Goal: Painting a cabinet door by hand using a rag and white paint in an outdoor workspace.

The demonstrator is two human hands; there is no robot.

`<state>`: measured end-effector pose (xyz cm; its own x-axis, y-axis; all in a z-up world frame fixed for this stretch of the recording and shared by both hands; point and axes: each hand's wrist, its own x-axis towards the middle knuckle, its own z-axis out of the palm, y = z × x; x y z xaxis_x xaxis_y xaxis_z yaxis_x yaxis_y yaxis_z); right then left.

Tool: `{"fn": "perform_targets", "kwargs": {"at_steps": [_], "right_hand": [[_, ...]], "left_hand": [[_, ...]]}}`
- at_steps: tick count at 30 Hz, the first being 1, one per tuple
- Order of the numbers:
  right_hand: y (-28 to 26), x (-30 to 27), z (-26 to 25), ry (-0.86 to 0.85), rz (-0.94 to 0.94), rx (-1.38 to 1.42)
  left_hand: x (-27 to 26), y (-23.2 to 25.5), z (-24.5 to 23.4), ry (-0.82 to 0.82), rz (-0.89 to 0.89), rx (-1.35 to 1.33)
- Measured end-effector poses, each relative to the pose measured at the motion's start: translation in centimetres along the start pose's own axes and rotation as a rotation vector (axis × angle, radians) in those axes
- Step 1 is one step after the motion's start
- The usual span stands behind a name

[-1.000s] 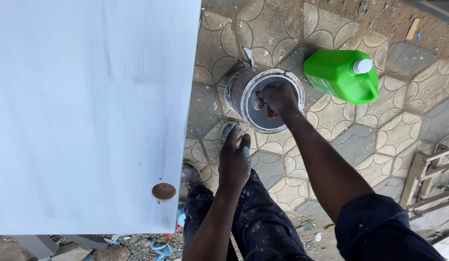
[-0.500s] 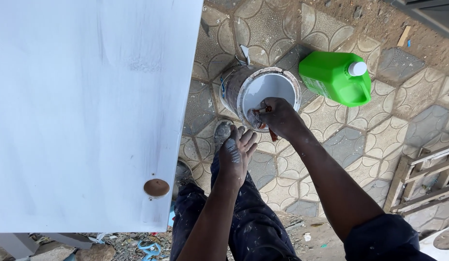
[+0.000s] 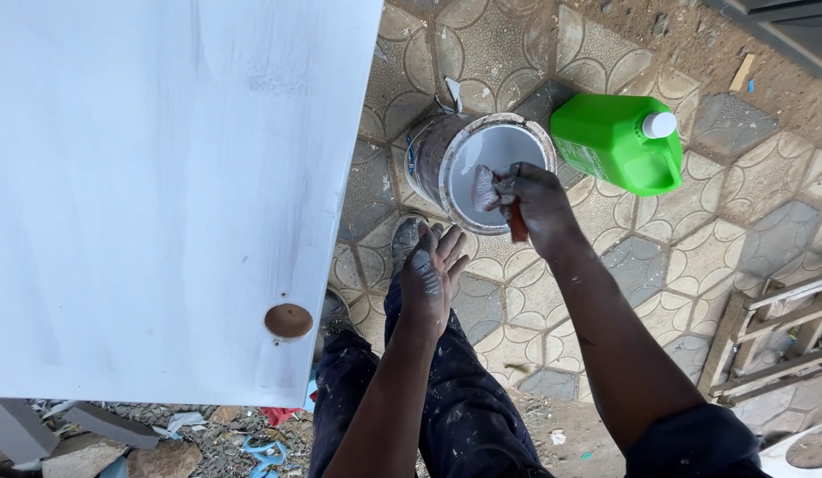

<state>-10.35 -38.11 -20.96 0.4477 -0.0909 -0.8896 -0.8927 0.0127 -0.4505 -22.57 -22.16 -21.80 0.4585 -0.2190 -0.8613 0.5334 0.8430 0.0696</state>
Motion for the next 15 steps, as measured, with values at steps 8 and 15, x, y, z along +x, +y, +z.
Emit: {"fn": "perform_targets", "kwargs": {"at_steps": [8,15], "right_hand": [[-1.2,-5.9,0.6,-0.006,-0.167,-0.333],[0.9,-8.6,0.0,-0.056,-0.535,0.191]], "left_hand": [[-1.0,0.0,-0.5,-0.008,0.053,0.159],[-19.1,9.8,8.4,0.075,0.043,1.394]]}}
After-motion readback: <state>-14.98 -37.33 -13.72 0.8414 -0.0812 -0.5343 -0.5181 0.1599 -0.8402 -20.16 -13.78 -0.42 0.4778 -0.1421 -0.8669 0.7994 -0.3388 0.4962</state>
